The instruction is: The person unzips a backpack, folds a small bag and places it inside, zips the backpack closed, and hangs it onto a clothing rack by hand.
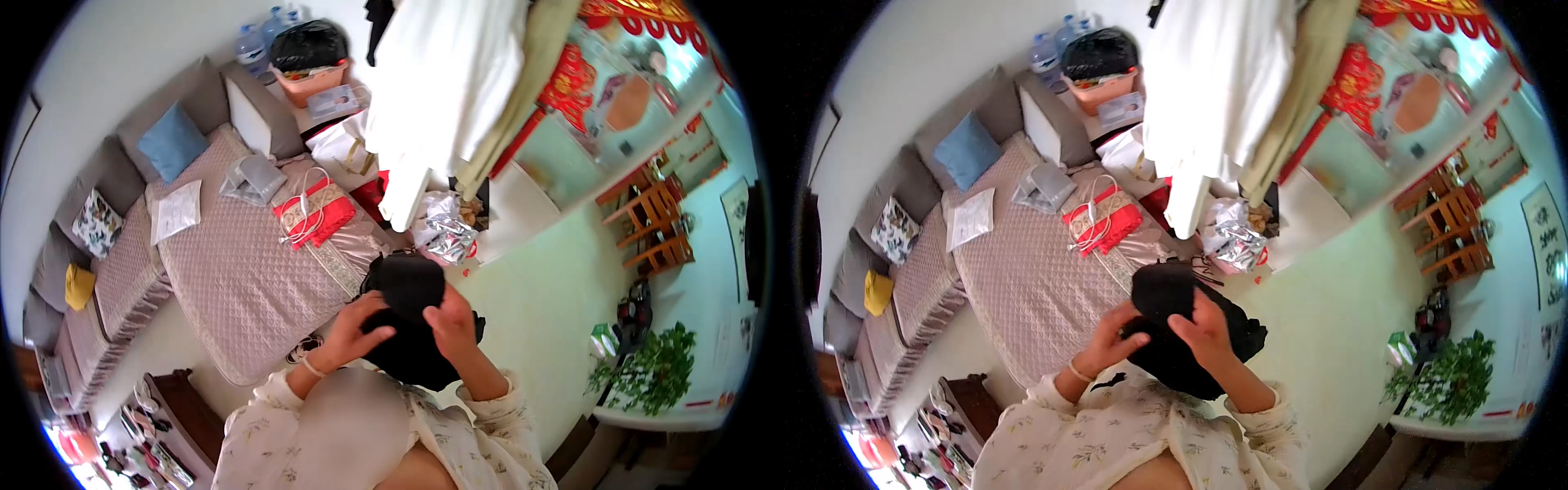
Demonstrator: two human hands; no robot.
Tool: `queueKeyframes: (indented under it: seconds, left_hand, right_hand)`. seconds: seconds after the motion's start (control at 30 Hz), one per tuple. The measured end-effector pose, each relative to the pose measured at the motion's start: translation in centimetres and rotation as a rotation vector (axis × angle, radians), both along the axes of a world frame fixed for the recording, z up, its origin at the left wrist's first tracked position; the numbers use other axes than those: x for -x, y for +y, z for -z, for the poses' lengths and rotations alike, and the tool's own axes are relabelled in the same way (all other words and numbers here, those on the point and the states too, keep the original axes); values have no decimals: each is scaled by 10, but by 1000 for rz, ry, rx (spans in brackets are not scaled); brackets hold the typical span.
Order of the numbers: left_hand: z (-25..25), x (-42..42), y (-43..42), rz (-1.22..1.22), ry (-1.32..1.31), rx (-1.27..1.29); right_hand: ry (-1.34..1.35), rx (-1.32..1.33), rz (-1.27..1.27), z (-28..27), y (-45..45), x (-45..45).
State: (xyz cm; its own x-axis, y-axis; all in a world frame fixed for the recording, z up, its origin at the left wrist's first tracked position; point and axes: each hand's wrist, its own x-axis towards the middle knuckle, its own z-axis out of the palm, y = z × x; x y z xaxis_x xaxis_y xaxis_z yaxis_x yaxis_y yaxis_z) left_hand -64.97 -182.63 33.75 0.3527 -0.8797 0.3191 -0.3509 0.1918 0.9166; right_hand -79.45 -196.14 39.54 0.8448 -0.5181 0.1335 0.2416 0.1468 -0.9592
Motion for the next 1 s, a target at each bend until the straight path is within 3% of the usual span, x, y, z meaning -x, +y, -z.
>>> queueKeyframes:
  seconds: [0.13,0.23,0.4,0.5,0.63,0.7,0.77,0.8,0.83,1.0]
  left_hand:
    - [-23,-37,-41,93,1,18]
    - [-20,-77,-72,-25,-177,103]
    - [-6,-161,-86,-88,-196,52]
    - [-1,-202,-96,-120,-177,163]
    - [3,-256,-109,-21,-210,87]
    - [-1,-282,-116,-27,-181,79]
    - [-23,-310,-125,-93,-132,104]
    - [-31,-322,-132,-65,121,142]
    - [-43,-339,-137,-1,187,131]
    - [-105,-392,-178,99,174,275]
  right_hand:
    - [-80,-135,-28,-23,-28,-40]
    - [-32,-100,-131,-17,-43,-88]
    - [-95,-229,-193,-16,-54,-181]
    - [38,197,-197,13,-81,-214]
    - [11,462,-119,25,-123,-252]
    - [164,428,-206,45,-145,-257]
    - [329,328,-293,62,-156,-258]
    - [357,481,-349,84,-162,-257]
    - [335,542,-340,84,-165,-264]
    - [399,997,-231,102,-192,-282]
